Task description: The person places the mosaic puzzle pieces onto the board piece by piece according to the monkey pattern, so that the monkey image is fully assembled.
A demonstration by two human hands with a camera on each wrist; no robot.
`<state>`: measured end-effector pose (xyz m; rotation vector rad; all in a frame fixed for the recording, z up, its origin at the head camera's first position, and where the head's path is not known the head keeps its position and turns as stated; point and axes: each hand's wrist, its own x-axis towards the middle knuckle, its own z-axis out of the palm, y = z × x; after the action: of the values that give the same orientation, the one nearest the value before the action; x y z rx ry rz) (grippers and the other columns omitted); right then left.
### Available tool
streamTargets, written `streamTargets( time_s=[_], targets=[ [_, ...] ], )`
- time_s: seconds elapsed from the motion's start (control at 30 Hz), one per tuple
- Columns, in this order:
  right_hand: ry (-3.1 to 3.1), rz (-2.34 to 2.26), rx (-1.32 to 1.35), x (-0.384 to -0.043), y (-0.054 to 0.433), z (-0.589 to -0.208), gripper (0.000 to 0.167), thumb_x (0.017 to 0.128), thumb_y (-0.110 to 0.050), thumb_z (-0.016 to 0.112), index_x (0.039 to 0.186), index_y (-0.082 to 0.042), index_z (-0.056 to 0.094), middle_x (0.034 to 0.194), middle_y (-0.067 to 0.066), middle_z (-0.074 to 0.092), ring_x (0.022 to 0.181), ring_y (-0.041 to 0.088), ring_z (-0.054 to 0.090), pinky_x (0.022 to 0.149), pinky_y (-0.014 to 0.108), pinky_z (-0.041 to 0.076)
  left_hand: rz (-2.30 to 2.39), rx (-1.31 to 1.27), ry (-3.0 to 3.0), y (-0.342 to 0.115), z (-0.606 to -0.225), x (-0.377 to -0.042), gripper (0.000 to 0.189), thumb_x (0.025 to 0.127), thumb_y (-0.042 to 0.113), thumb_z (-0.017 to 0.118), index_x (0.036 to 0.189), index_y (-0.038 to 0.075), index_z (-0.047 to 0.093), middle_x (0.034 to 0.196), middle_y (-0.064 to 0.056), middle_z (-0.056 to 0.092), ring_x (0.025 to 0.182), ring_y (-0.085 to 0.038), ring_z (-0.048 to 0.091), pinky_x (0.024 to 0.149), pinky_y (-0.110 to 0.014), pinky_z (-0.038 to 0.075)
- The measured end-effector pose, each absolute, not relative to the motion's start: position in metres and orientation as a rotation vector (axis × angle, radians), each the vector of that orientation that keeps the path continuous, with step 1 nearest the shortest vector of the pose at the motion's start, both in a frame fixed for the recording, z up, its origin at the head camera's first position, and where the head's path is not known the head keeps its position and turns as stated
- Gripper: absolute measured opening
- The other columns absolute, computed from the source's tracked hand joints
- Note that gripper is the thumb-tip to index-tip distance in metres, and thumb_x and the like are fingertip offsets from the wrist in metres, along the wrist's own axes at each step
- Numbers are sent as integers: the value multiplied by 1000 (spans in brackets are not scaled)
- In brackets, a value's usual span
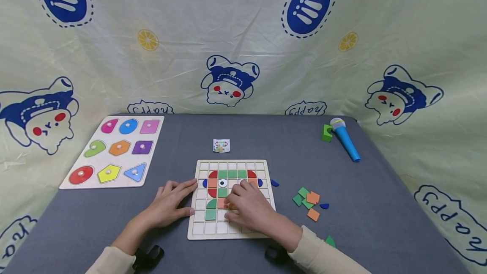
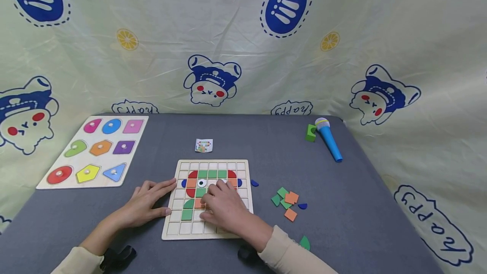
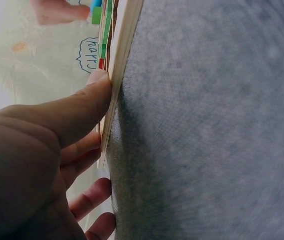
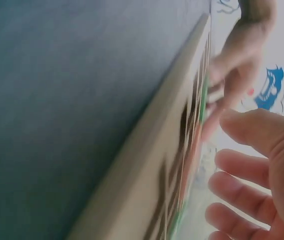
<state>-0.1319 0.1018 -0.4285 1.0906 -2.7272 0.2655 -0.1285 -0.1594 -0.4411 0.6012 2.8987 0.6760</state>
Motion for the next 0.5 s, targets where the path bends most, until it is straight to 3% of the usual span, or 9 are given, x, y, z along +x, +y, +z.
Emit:
streamTargets(
  time_s=[0.5],
  targets=[
    [-2815, 273, 703, -143, 208, -430, 30, 71, -32, 81, 94, -16, 71, 89, -3, 58, 86, 16, 46, 79, 38, 38, 682, 604, 2897, -159, -441, -128, 69, 82, 34, 71, 142, 15, 44, 150, 0, 40, 111, -22, 39, 79, -36, 26]
  ],
)
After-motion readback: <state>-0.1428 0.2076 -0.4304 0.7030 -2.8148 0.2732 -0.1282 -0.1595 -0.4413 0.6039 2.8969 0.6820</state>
